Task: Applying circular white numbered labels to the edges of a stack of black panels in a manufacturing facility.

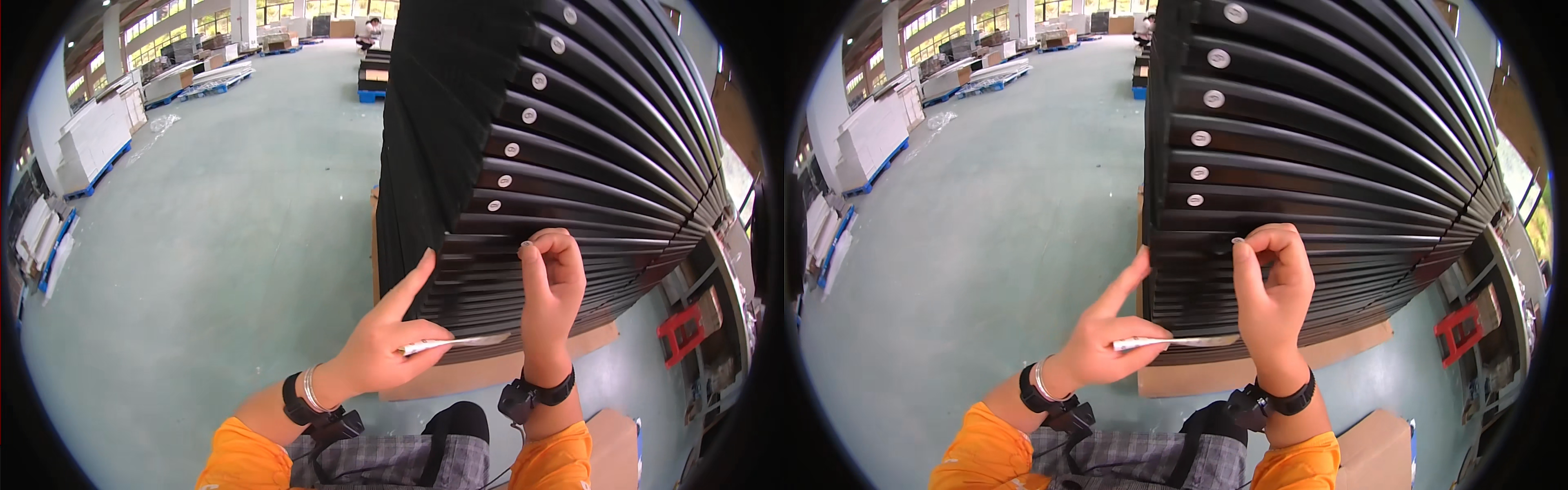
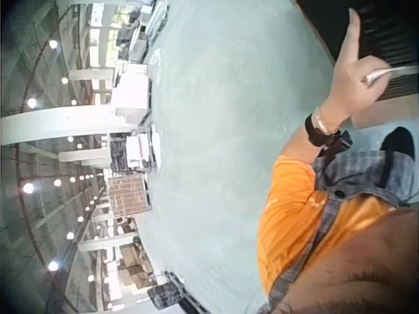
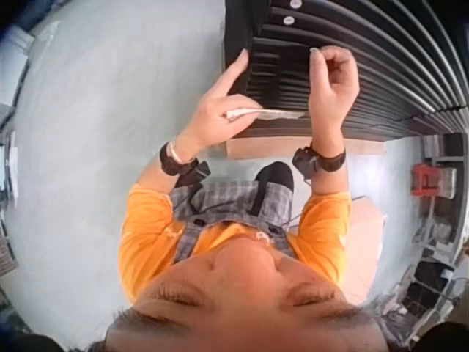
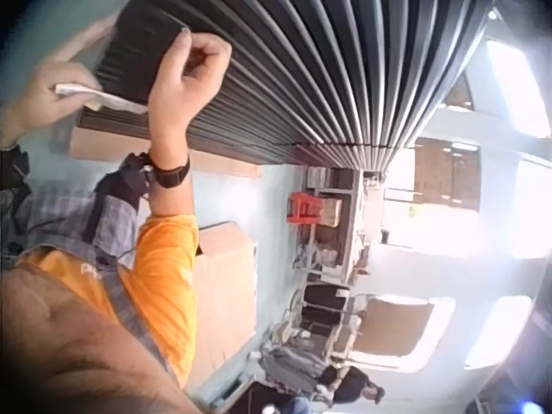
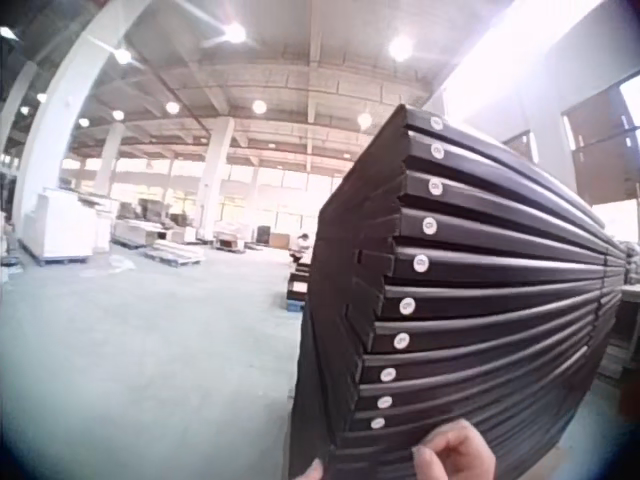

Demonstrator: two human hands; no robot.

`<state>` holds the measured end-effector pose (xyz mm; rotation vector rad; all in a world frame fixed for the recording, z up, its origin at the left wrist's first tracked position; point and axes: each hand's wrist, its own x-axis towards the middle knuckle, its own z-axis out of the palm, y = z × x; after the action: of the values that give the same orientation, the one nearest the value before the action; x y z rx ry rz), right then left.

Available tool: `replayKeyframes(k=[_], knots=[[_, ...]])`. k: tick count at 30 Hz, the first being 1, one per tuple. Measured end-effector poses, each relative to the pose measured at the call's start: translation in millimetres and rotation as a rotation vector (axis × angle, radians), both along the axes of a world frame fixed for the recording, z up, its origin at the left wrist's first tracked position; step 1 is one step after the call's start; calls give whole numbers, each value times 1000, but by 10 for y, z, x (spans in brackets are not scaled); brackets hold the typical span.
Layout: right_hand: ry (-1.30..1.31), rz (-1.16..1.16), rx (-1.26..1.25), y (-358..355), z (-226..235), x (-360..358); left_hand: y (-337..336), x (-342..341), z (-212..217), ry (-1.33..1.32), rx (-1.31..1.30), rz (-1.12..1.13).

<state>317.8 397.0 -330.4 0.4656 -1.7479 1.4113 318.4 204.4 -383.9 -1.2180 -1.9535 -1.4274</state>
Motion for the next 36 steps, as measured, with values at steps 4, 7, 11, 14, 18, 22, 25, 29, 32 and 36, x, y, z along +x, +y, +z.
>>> replayKeyframes(k=[4, 7, 11, 14, 18, 22, 25, 29, 32, 36], knots=[[-119, -33, -11, -37, 77, 61, 28, 25, -80, -41, 68, -79], [-244, -59, -68, -85, 156, 118, 12, 29, -129, -55, 105, -82], [-215, -59, -57, -91, 144, 85, -56, 109, -344, -55, 127, -46], [-162, -69, -60, -68, 100, 60, -173, 192, -619, -59, 144, -32], [-184, -65, -84, -43, 124, 95, -303, 326, -804, -275, 270, -93], [-200, -45, -66, -162, 139, 115, -411, 391, -987, -354, 328, -51], [-170, -43, -52, -219, 142, 127, -462, 417, -1091, -381, 358, -51], [-166, -52, -44, -227, 161, 134, -573, 448, -1159, -437, 405, -23], [-140, -34, -37, -271, 170, 135, -670, 465, -1277, -510, 468, -19], [-129, -46, -22, -394, 165, 153, -764, 430, -1491, -535, 511, -16]])
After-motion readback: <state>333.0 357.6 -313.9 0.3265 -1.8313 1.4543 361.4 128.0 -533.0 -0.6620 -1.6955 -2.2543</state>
